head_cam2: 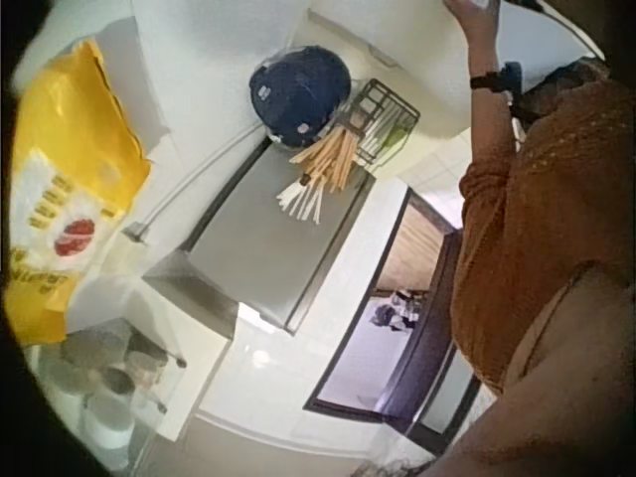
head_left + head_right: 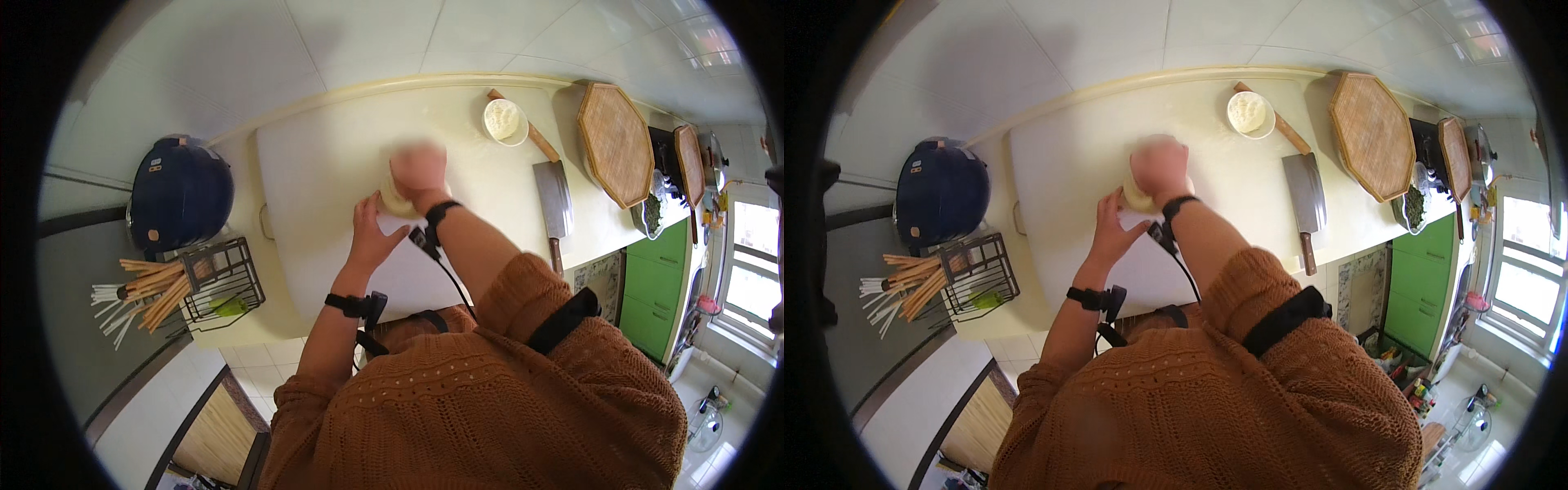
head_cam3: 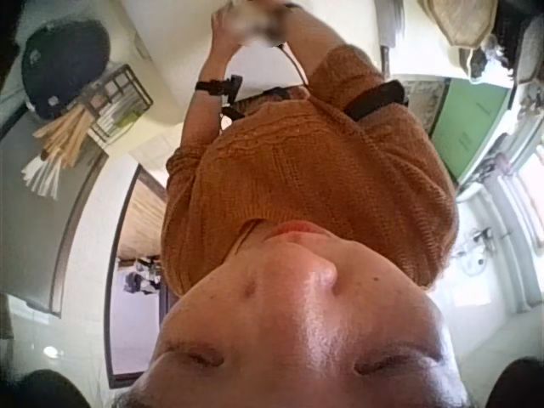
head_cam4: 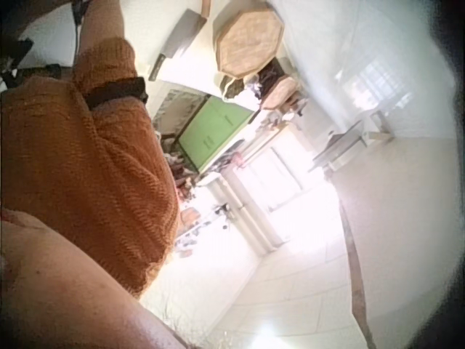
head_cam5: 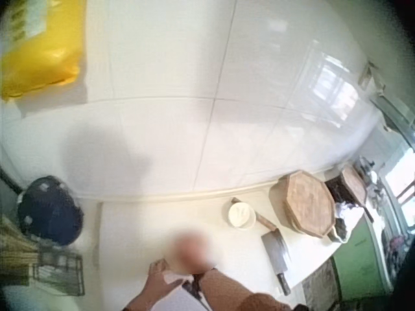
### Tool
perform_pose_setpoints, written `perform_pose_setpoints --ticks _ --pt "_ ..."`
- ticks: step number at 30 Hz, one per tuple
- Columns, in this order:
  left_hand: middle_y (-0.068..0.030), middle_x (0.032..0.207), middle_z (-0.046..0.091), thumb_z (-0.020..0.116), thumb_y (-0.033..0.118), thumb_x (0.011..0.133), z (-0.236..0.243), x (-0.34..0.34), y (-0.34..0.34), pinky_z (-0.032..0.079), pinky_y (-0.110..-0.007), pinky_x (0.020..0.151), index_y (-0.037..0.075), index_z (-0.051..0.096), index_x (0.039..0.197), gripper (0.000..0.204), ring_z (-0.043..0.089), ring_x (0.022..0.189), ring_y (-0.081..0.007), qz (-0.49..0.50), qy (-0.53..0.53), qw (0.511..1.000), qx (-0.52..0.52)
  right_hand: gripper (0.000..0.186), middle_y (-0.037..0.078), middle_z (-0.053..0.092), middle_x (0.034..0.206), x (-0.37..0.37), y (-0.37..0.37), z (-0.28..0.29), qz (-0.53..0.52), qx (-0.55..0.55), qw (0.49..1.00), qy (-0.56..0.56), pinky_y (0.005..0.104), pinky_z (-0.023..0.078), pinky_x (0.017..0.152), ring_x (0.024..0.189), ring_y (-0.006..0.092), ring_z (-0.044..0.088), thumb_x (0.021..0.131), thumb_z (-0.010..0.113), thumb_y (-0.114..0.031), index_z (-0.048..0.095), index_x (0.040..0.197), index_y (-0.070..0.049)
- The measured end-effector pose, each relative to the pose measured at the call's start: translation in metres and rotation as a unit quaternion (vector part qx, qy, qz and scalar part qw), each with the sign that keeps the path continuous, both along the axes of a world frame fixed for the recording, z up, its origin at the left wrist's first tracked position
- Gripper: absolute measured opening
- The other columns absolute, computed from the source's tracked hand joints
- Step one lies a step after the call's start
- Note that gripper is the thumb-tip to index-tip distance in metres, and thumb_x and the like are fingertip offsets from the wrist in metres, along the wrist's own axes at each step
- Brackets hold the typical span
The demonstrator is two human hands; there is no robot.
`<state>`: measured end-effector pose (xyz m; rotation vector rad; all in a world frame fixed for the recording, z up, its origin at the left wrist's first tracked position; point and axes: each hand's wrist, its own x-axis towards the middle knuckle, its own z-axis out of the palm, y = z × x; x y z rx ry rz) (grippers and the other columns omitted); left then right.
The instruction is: The person kneads dough in a metal bowl, then transfers it to a cutting board to roll it into a log. They use a cleaver to cut the dough into smaller pieces and continue shaping the pieces by hand.
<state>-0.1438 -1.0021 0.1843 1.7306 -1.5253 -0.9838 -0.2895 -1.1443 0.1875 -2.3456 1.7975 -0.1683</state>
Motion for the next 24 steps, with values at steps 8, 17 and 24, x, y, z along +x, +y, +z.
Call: perform_pose_setpoints --ticks 8,17,24 --pt "-0.0179 0.175 0.033 0.058 0.034 0.106 -0.02 0.079 0.08 0.018 -0.057 0.133 0.003 0.031 0.169 0.075 0.025 0.164 -0.0372 0.142 -0.409 0.899 0.063 0.024 0.012 0.071 0.101 -0.034 0.063 0.018 0.083 0.009 0.978 -0.191 0.0496 0.048 0.092 0.103 0.0352 0.065 0.093 0.064 -0.035 0.069 0.104 -0.014" --pt "-0.0163 0.175 0.031 0.055 0.041 0.106 -0.02 0.087 0.084 0.016 -0.059 0.133 0.005 0.03 0.17 0.077 0.024 0.164 -0.0362 0.134 -0.387 0.912 0.011 0.039 0.01 0.061 0.098 -0.007 0.135 0.002 0.073 -0.2 0.967 -0.141 0.0522 0.04 0.092 0.101 0.0335 0.058 0.079 0.076 -0.039 0.061 0.098 -0.009" --pt "-0.0161 0.176 0.031 0.053 0.04 0.106 -0.021 0.089 0.088 0.018 -0.058 0.132 0.006 0.032 0.169 0.075 0.024 0.164 -0.0356 0.133 -0.396 0.908 -0.006 0.025 0.007 0.071 0.105 0.041 0.019 0.019 0.012 -0.051 0.991 -0.123 0.0497 0.045 0.095 0.109 0.0313 0.063 0.088 0.071 -0.038 0.073 0.096 -0.015"
